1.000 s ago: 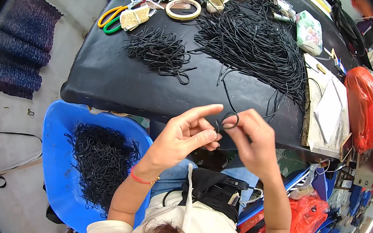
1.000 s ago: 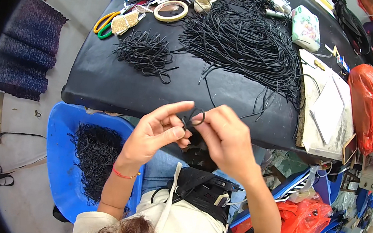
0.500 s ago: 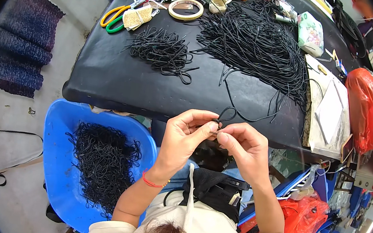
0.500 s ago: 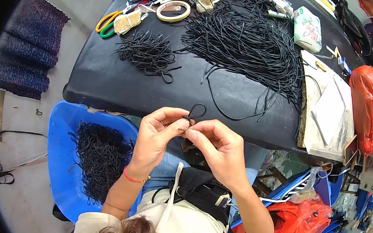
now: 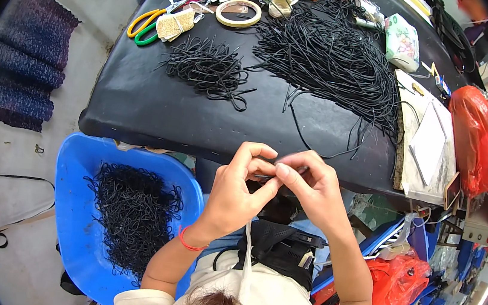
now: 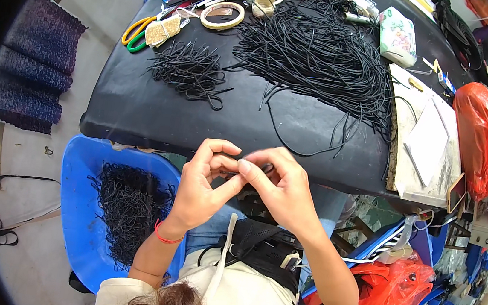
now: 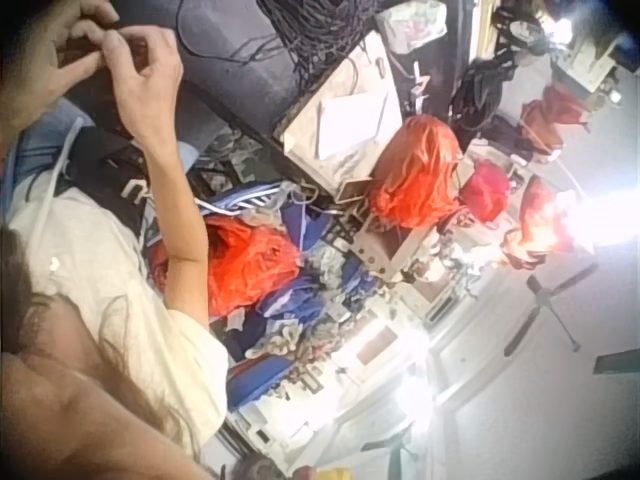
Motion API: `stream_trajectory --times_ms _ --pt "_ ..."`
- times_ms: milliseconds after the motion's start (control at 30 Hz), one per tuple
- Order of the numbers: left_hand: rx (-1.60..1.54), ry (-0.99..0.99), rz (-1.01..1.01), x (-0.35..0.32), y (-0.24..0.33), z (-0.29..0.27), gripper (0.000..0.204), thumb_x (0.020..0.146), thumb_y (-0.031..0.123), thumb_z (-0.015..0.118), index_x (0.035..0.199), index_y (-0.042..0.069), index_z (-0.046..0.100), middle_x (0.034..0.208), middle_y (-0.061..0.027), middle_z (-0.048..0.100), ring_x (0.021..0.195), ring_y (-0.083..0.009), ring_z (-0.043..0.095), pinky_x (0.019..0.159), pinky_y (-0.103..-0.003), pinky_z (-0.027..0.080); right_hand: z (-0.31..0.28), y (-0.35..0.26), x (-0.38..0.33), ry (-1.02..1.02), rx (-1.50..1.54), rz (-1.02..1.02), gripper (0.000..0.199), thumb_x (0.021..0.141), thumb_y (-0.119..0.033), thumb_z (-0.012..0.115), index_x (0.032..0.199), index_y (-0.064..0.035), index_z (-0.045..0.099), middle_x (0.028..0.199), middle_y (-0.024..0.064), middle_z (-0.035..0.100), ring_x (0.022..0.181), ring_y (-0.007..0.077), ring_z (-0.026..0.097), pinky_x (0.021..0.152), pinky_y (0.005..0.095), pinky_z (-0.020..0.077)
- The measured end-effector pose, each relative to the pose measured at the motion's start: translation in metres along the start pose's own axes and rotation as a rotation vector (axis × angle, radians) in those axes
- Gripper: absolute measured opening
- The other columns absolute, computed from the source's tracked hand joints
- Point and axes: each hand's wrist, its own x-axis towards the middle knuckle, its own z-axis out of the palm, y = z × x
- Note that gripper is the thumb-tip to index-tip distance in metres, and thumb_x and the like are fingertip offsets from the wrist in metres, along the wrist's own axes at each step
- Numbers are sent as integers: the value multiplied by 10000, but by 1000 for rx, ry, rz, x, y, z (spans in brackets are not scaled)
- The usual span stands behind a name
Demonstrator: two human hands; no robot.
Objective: The person repeatedly picks up black cable ties from a pile on the table, forms a loop with each one, and secures it by hand. The tied cable ties are placed into a blue bin below the table. The process is continuous and repetitive throughout the clip.
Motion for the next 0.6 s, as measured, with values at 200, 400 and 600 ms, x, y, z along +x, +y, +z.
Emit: stream_trajectory --times_ms 200,400,600 --pt "-10 -146 -119 -4 12 -3 391 763 9 650 1104 4 459 907 -121 655 809 -142 626 736 -267 489 4 -5 1 170 341 102 166 848 -181 634 844 -22 586 741 -25 558 675 28 496 606 189 409" --pt "-318 -164 -261 -4 5 2 220 815 116 662 966 -20 576 839 -70 647 760 -87 597 683 -222 486 11 -2 -2 195 335 63 174 866 -194 614 856 -29 561 744 -32 543 673 24 461 607 186 389" --pt "-239 -190 -267 -6 3 5 136 856 130 615 895 0 605 737 -6 602 638 -36 537 579 -182 440 13 -3 -4 219 369 18 164 888 -194 580 865 -36 543 752 -20 539 684 31 469 610 189 392"
